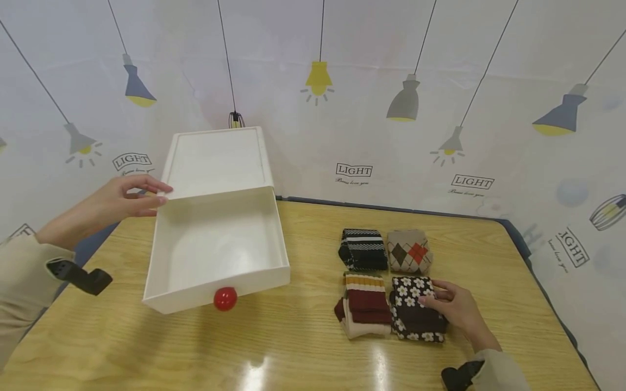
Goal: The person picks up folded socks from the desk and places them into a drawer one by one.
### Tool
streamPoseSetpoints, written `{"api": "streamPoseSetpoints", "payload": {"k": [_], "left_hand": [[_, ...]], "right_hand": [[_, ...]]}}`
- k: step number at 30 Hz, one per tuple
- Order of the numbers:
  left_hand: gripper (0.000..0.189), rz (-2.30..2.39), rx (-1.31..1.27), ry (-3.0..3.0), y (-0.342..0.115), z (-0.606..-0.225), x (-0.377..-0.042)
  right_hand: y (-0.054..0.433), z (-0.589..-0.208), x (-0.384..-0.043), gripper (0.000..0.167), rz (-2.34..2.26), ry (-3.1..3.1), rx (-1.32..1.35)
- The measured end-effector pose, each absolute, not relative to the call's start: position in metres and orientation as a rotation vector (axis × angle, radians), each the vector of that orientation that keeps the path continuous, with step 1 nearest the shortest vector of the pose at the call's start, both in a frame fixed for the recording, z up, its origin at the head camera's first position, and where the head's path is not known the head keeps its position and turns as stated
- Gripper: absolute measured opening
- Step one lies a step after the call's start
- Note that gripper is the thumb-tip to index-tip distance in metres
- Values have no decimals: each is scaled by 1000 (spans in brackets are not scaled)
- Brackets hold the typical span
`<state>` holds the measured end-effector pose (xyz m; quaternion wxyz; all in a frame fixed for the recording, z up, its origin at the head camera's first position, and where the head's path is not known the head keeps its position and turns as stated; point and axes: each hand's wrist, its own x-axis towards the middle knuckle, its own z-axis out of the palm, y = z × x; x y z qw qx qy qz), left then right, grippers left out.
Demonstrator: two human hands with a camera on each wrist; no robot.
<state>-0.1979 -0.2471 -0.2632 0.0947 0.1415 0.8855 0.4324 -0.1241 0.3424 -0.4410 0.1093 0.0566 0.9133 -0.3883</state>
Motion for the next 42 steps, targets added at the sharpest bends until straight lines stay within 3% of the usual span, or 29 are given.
{"api": "streamPoseSetpoints", "payload": {"k": [21, 27, 34, 42], "left_hand": [[43, 1289, 409, 2615, -248, -263, -199], [43, 1294, 411, 2604, -248, -263, -199], [43, 1284, 416, 2599, -248, -263, -199], [42, 1296, 416, 2585, -248, -261, -199]], "right_hand": [[344, -429, -121, 94, -1191, 2429, 400], [344, -428, -116, 80, -1193, 2466, 357], [345, -421, -105, 52, -1254, 2471, 273], [348, -405, -98, 44, -1338, 2504, 284]]}}
